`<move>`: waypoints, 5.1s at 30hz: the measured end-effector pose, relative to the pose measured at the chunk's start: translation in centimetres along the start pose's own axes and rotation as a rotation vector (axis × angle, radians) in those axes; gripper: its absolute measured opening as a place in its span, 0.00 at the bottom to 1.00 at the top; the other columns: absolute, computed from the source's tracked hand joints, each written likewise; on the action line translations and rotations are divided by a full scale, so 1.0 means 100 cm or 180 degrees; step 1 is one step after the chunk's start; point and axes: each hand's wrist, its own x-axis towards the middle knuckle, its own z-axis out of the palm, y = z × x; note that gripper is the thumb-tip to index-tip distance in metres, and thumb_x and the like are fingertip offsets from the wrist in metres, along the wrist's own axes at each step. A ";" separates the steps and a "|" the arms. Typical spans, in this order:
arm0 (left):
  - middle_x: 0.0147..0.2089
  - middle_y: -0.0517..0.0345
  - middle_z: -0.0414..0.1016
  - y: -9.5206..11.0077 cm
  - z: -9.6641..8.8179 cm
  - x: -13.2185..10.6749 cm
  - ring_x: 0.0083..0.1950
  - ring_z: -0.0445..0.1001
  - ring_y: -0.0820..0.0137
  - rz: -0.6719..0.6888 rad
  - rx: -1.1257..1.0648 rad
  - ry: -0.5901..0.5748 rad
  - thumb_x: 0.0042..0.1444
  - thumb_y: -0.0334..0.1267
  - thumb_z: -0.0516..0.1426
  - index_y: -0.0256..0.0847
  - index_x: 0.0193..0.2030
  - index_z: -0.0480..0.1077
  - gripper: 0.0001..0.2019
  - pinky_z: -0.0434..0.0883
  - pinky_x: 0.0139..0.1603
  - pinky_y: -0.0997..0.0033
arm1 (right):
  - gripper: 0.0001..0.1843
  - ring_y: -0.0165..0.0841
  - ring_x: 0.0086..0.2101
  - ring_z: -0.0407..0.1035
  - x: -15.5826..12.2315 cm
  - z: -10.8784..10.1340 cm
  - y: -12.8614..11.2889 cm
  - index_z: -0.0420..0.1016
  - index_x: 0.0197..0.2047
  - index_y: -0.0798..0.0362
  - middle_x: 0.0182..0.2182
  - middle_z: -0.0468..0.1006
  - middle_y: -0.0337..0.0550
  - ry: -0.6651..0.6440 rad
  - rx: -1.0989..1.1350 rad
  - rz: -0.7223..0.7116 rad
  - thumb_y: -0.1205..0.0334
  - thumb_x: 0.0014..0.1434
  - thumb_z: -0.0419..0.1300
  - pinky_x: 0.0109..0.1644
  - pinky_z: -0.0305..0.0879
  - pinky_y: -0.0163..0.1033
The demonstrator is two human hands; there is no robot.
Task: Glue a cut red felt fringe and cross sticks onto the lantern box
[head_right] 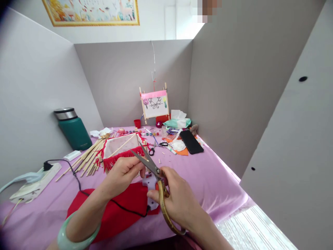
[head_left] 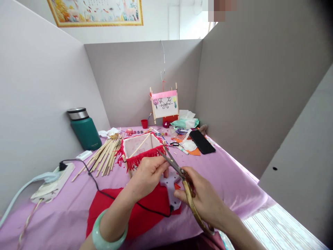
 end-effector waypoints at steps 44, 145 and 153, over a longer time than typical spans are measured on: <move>0.26 0.60 0.68 -0.008 0.003 -0.006 0.29 0.66 0.75 -0.0112 -0.1052 0.0229 0.65 0.43 0.48 0.36 0.35 0.69 0.15 0.64 0.34 0.74 | 0.24 0.32 0.34 0.67 -0.003 -0.010 0.010 0.65 0.49 0.47 0.38 0.72 0.38 0.0315 -0.0474 -0.0280 0.47 0.52 0.64 0.38 0.65 0.37; 0.25 0.56 0.75 0.008 0.009 -0.004 0.28 0.72 0.73 0.0094 -0.0706 0.0718 0.58 0.35 0.57 0.36 0.27 0.74 0.10 0.68 0.31 0.75 | 0.20 0.27 0.22 0.61 -0.014 -0.026 0.008 0.72 0.41 0.50 0.21 0.69 0.33 0.0425 -0.0755 -0.0500 0.43 0.56 0.58 0.27 0.61 0.31; 0.25 0.58 0.72 0.018 0.001 -0.011 0.30 0.71 0.73 -0.0062 -0.0985 0.0582 0.62 0.41 0.52 0.36 0.37 0.74 0.13 0.69 0.34 0.74 | 0.21 0.40 0.33 0.73 0.037 -0.043 0.045 0.70 0.49 0.48 0.34 0.78 0.45 0.0681 -0.1778 0.0553 0.46 0.56 0.56 0.31 0.60 0.37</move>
